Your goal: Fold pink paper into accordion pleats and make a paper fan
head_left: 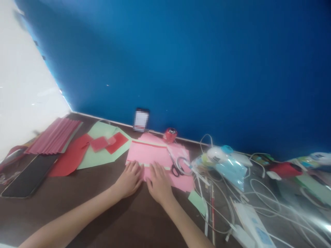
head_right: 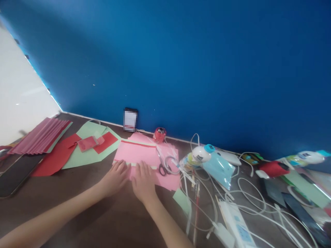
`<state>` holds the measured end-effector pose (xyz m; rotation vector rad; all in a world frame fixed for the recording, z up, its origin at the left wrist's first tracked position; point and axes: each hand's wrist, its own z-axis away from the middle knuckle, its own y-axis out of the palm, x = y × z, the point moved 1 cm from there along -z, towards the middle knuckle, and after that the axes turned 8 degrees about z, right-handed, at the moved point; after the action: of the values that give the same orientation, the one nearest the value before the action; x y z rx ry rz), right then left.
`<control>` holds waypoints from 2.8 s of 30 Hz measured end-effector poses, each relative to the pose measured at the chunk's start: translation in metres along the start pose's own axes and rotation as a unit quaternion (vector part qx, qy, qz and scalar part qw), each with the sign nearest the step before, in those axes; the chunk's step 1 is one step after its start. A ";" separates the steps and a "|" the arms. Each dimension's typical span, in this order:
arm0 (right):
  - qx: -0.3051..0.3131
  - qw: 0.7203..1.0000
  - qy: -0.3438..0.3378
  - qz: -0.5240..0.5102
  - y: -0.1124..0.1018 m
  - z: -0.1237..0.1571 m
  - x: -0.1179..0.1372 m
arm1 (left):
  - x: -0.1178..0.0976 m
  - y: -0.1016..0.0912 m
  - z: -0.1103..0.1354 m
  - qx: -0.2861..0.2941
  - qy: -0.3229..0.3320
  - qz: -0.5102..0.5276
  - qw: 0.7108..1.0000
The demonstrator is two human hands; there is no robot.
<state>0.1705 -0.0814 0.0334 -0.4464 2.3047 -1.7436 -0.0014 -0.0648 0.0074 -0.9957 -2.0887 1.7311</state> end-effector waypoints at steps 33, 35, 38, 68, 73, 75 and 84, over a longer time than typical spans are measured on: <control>-0.003 0.979 -0.174 0.109 -0.012 -0.016 -0.061 | 0.011 -0.046 -0.041 0.140 0.050 -0.047 0.988; 0.005 0.980 -0.175 0.090 -0.015 -0.019 -0.060 | 0.015 -0.052 -0.042 0.115 0.030 -0.003 0.993; 0.048 0.992 -0.115 -0.005 -0.031 -0.026 -0.059 | 0.019 -0.074 -0.045 0.091 -0.032 0.132 0.986; 0.040 0.988 -0.150 0.026 -0.013 -0.056 -0.064 | 0.053 -0.048 -0.049 0.066 0.058 0.008 0.996; 0.010 0.970 -0.213 0.118 -0.002 -0.045 -0.058 | 0.051 -0.037 -0.041 0.057 0.096 -0.025 0.993; 0.011 0.966 -0.221 0.131 0.000 -0.043 -0.058 | 0.051 -0.033 -0.037 0.057 0.093 -0.027 0.994; 0.004 0.965 -0.213 0.153 0.000 -0.043 -0.055 | 0.043 -0.022 -0.028 0.054 0.054 -0.058 0.995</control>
<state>0.2071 -0.0226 0.0450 -0.3916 1.9410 -1.3541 -0.0243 -0.0174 0.0254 -0.8977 -1.9245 1.6750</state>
